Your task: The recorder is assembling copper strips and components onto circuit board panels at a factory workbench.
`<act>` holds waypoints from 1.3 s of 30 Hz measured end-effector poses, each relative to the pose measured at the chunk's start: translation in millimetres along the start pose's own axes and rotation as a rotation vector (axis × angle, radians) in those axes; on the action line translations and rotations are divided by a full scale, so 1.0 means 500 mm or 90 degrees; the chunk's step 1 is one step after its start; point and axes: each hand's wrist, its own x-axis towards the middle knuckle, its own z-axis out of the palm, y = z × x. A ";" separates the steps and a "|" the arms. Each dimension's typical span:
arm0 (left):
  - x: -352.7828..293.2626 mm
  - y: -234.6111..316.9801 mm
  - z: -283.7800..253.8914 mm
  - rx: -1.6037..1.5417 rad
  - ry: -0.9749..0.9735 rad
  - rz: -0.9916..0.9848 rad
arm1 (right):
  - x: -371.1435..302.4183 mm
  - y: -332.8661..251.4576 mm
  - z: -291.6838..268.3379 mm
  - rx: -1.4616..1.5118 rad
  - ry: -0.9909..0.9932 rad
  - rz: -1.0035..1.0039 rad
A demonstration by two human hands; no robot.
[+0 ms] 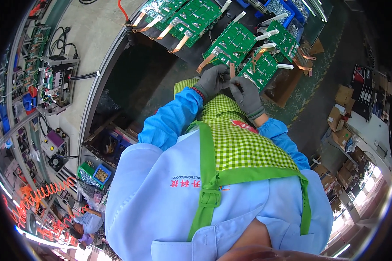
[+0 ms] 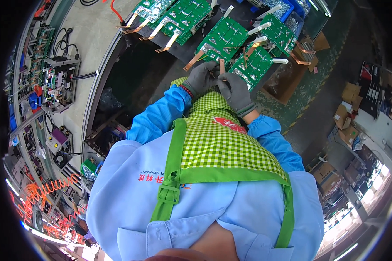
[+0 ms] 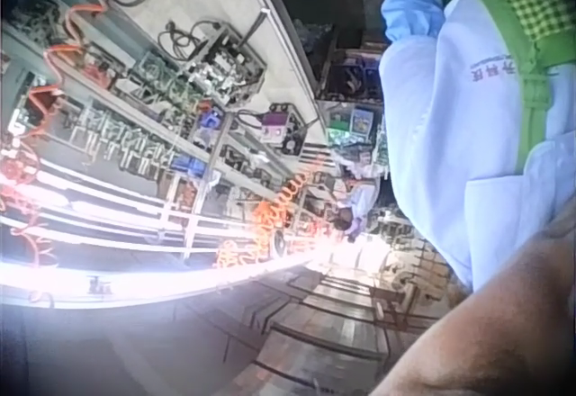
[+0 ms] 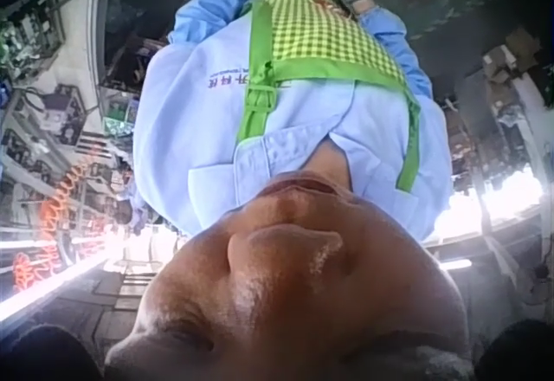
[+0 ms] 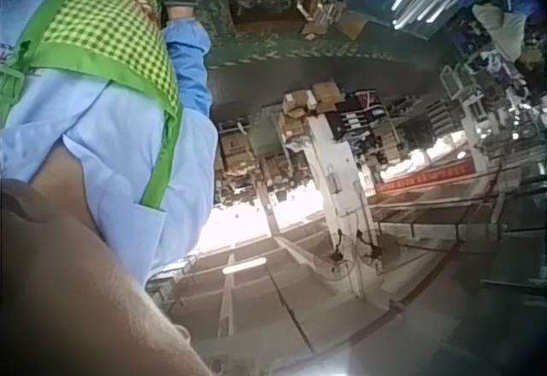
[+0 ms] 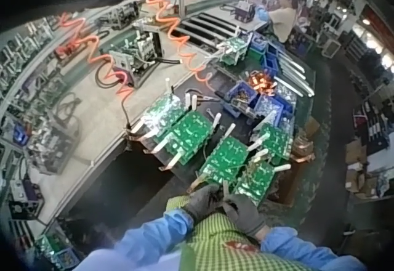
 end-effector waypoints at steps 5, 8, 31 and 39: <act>0.057 -0.016 -0.071 0.541 -0.131 0.347 | 0.017 -0.003 0.021 0.016 -0.054 0.035; 0.011 0.013 0.009 0.310 0.062 0.075 | 0.018 0.002 0.031 0.024 -0.074 0.038; -0.006 0.034 0.066 0.498 0.220 0.036 | 0.474 0.513 -0.561 -0.434 -0.071 0.233; -0.007 0.038 0.094 0.520 0.253 0.018 | 0.515 0.648 -0.446 -0.585 -0.260 0.328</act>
